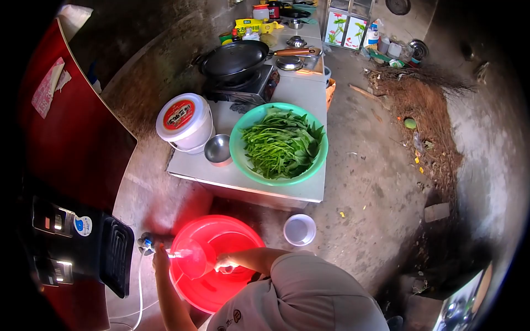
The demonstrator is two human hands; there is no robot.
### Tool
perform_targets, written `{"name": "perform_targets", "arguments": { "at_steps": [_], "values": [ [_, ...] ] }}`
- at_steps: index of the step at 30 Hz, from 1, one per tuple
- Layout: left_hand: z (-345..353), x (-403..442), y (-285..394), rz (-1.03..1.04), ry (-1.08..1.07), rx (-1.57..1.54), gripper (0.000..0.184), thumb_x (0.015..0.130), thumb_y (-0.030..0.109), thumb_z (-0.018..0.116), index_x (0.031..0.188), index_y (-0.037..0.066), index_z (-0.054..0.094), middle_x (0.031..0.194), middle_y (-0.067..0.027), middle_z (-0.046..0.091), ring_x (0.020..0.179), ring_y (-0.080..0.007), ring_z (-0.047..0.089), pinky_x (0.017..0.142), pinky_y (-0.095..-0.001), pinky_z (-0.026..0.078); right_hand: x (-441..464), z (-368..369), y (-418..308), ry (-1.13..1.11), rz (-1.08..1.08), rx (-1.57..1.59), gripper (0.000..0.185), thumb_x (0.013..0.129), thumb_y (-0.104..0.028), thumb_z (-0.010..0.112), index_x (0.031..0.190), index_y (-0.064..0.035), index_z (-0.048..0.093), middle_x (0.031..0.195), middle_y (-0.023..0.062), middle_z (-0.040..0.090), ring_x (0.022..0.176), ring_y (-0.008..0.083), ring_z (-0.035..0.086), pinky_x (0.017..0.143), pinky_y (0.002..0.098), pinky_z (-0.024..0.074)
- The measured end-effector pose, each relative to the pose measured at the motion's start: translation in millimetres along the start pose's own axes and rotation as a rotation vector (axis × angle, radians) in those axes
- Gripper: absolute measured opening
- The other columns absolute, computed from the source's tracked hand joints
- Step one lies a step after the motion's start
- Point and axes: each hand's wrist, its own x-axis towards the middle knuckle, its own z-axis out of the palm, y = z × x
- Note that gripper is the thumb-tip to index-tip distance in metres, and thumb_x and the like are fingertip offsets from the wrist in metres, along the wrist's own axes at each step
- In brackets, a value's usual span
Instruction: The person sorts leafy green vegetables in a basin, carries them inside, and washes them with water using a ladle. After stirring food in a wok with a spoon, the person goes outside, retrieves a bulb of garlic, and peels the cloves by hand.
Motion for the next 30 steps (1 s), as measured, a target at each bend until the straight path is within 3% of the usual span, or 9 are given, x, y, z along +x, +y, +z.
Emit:
{"name": "perform_targets", "arguments": {
  "at_steps": [3,25,29,30],
  "values": [
    [0.6,0.4,-0.9,0.011,0.002,0.006,0.038,0.088,0.040,0.028,0.107,0.009,0.039,0.088,-0.0234,0.057,0.081,-0.0402,0.055,0.069,-0.0473,0.044,-8.4,0.8,-6.6,-0.016,0.019,0.026,0.009,0.062,-0.002,0.061,0.062,-0.0046,0.052,0.055,0.0035,0.044,0.044,0.0130,0.046,0.034,0.0239,0.0392],
    [1.2,1.5,-3.2,0.018,-0.018,-0.001,0.034,0.087,0.036,0.032,0.113,0.014,0.037,0.089,-0.0243,0.056,0.081,-0.0404,0.055,0.069,-0.0484,0.043,5.8,-2.4,7.3,0.010,0.008,-0.095,0.013,0.059,-0.012,0.066,0.070,-0.0085,0.059,0.065,0.0024,0.050,0.059,0.0152,0.049,0.049,0.0317,0.0405],
    [8.4,4.4,-10.1,0.132,-0.004,-0.055,0.040,0.088,0.039,0.025,0.122,0.018,0.029,0.097,-0.0230,0.055,0.080,-0.0398,0.055,0.067,-0.0502,0.043,8.1,-7.7,11.1,-0.109,0.086,0.010,0.011,0.062,-0.010,0.066,0.068,-0.0076,0.057,0.064,0.0041,0.053,0.058,0.0154,0.053,0.050,0.0305,0.0445],
    [6.6,5.6,-6.8,0.052,-0.052,-0.020,0.035,0.088,0.031,0.028,0.120,0.018,0.029,0.095,-0.0212,0.056,0.077,-0.0396,0.056,0.064,-0.0500,0.044,3.7,-7.6,9.2,-0.137,0.105,0.021,0.011,0.063,-0.009,0.066,0.067,-0.0070,0.056,0.062,0.0047,0.053,0.056,0.0151,0.053,0.050,0.0292,0.0455]
  ]
}}
